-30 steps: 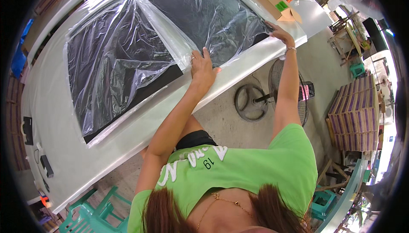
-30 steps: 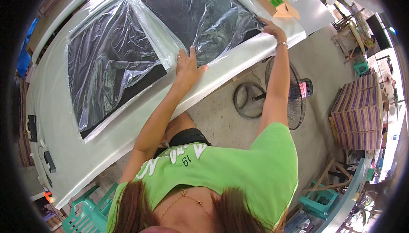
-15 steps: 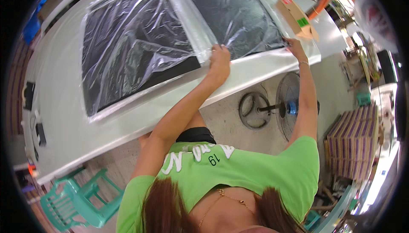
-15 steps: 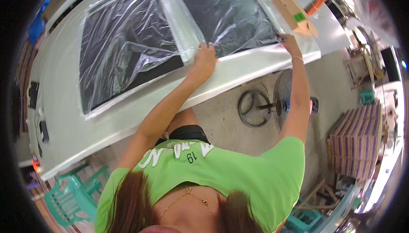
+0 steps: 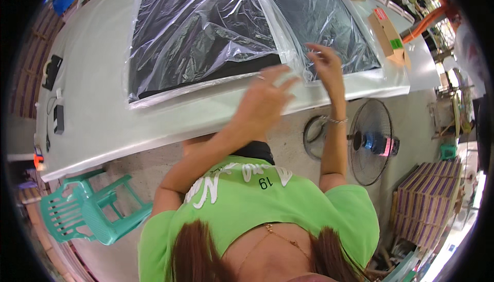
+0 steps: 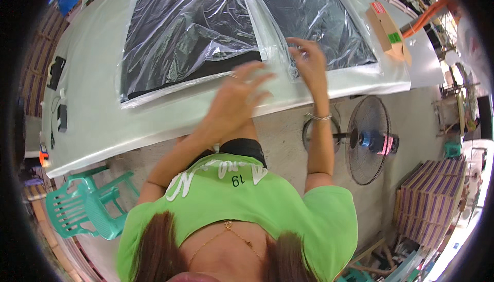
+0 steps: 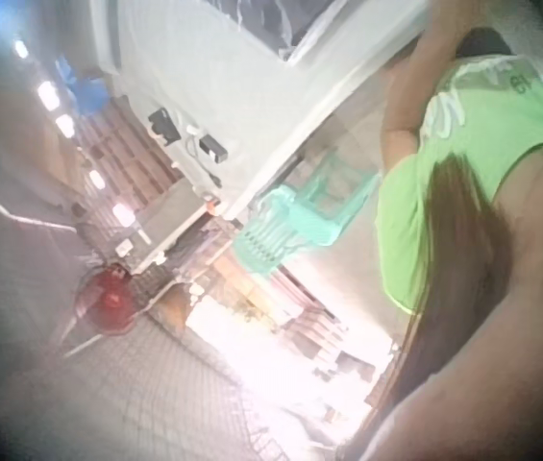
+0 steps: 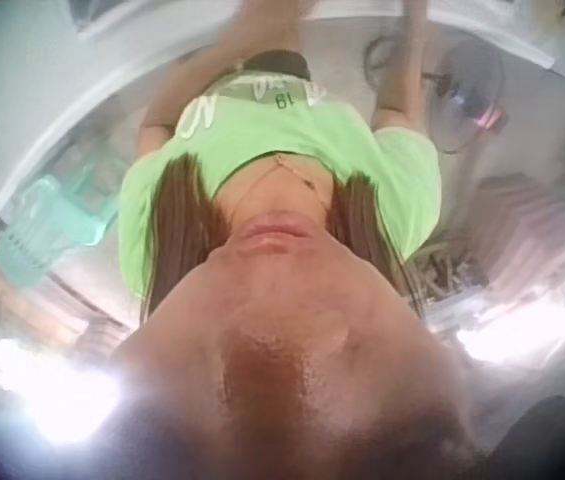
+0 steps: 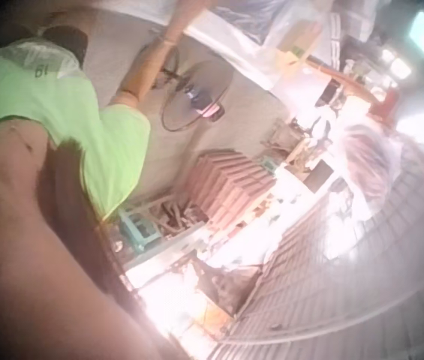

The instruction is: The person pulls a board covered in a black sleeve towards them on a table, unfolds a sheet of plastic film, and smooths the film over the board by hand before repeating the process for a second board.

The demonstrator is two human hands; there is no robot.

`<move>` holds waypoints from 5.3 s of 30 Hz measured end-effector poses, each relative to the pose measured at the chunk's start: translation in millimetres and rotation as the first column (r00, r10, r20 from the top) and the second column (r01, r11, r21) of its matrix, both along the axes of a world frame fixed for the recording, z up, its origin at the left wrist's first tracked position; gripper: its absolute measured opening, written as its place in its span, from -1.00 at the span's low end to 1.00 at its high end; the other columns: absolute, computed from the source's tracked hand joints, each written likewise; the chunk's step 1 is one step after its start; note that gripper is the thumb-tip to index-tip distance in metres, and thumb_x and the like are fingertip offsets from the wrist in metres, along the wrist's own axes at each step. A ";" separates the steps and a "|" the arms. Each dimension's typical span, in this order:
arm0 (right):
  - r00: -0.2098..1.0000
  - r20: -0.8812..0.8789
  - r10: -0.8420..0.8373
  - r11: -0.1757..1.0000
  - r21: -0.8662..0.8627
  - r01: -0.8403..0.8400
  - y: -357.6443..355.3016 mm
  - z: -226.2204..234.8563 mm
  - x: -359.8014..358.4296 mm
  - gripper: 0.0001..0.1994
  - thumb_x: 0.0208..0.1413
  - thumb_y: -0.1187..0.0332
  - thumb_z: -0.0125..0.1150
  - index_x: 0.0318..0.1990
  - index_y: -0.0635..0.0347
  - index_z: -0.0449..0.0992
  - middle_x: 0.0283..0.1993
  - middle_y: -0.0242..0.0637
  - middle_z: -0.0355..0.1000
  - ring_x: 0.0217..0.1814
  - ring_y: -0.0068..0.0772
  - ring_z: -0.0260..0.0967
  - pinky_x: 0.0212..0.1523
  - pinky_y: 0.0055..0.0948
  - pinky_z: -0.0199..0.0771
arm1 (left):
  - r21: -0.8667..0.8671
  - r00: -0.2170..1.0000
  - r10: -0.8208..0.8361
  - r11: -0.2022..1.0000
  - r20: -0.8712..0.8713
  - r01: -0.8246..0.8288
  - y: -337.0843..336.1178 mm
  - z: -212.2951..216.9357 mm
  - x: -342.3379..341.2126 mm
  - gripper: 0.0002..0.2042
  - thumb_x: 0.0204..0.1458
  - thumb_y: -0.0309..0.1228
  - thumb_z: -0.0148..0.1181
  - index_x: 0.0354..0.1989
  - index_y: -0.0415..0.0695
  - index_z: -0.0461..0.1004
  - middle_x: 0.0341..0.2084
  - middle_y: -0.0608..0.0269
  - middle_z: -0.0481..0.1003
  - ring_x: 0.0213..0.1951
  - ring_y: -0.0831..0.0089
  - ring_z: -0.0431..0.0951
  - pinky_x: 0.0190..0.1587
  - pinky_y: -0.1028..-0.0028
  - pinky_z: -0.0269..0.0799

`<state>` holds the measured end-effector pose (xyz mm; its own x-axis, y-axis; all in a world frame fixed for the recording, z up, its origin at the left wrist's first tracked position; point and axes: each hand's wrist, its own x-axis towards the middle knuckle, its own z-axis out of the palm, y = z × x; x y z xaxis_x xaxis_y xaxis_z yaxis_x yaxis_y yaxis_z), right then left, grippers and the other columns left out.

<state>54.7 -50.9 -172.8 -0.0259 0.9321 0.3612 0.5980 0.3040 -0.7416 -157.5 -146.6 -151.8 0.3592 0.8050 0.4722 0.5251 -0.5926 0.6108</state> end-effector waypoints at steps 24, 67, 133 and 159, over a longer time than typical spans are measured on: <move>0.577 0.631 -0.518 0.840 0.250 0.481 42.5 -94.3 -44.1 -0.50 0.16 0.00 -0.02 0.26 -0.20 0.26 0.29 -0.01 0.12 0.22 0.09 0.03 0.06 0.32 -0.02 | 0.209 0.944 0.271 0.950 -0.186 -0.231 49.7 -32.7 -40.4 -0.63 -0.08 -0.16 0.27 -0.07 0.03 0.52 -0.09 0.31 0.41 0.01 0.25 0.37 0.04 0.20 0.21; 0.926 -0.356 -0.122 0.990 -0.106 0.090 -53.5 -29.3 -61.3 -0.79 0.11 0.42 0.13 -0.11 0.22 0.57 -0.21 -0.18 0.52 -0.39 -0.52 0.36 -0.30 -0.50 0.39 | 0.268 0.924 0.267 0.944 -0.273 -0.194 66.9 -16.8 -29.0 -0.68 0.07 -0.43 0.02 0.02 0.10 0.41 -0.23 0.16 0.47 -0.32 0.15 0.57 -0.36 0.26 0.50; 0.532 -0.694 0.485 0.874 0.396 -0.281 -15.2 77.4 -72.4 -0.53 -0.09 0.40 0.44 0.00 0.23 0.41 -0.10 -0.37 0.47 -0.08 -0.53 0.38 0.00 -0.53 0.30 | 0.123 0.478 0.247 0.777 0.843 -0.617 -34.0 119.0 -257.2 -0.68 0.10 -0.37 0.22 -0.04 -0.28 0.39 -0.24 0.27 0.49 -0.17 0.57 0.45 0.00 0.59 0.29; 0.846 -0.518 0.125 0.984 -0.041 -0.171 -68.2 -68.8 -70.7 -0.64 0.22 0.38 0.09 0.11 0.36 0.29 0.07 -0.25 0.33 0.09 -0.51 0.19 0.13 -0.52 0.16 | -0.182 0.654 0.639 0.757 0.405 -0.627 -76.3 -64.1 -211.2 -0.47 0.29 -0.22 -0.16 0.28 -0.34 -0.06 0.25 -0.04 0.02 0.22 0.22 0.09 0.29 0.33 -0.13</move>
